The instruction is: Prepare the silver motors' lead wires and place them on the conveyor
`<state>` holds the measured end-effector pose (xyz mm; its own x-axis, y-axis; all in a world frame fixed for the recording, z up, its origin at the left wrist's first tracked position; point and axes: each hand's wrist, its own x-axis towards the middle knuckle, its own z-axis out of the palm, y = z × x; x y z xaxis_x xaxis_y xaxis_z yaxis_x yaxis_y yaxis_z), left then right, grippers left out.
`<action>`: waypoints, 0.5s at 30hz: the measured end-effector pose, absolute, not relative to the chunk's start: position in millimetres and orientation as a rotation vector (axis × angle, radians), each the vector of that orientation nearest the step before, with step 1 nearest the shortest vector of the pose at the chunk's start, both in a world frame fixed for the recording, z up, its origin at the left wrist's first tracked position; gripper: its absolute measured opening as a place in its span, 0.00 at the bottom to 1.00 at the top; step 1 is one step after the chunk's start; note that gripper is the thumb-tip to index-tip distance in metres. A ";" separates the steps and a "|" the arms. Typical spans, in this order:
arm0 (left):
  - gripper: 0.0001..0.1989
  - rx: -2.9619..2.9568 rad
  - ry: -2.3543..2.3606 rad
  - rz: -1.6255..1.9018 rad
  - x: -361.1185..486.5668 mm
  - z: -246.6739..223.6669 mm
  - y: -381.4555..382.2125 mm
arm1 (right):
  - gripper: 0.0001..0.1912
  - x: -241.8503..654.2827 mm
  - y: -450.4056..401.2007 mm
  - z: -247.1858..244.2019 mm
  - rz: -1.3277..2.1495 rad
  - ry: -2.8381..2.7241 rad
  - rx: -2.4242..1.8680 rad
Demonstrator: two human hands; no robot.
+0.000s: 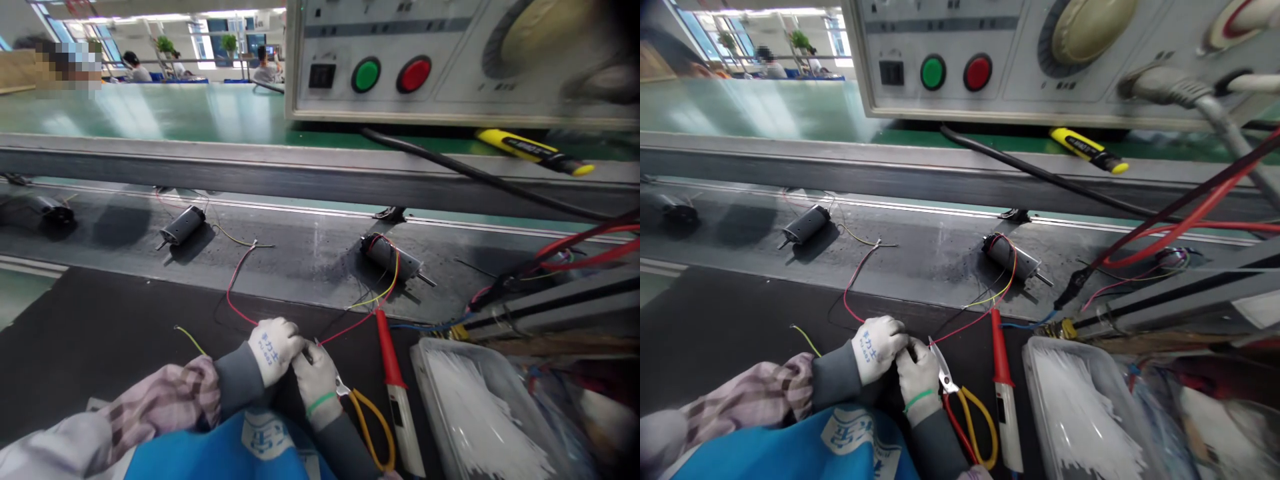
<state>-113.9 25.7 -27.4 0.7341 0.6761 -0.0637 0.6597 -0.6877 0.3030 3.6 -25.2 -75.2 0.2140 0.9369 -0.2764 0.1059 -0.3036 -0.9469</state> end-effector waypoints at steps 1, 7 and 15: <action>0.13 2.619 1.009 0.093 -113.9 -28.0 25.5 | 0.14 5.6 -24.6 -72.5 1.195 -1.052 -1.642; 0.22 2.336 1.462 0.123 -134.7 -33.7 15.4 | 0.16 19.1 -26.6 -62.2 1.197 -1.203 -1.648; 0.12 2.004 1.542 0.364 -132.9 -56.2 -3.2 | 0.13 31.8 -18.9 -46.9 0.850 -1.377 -1.831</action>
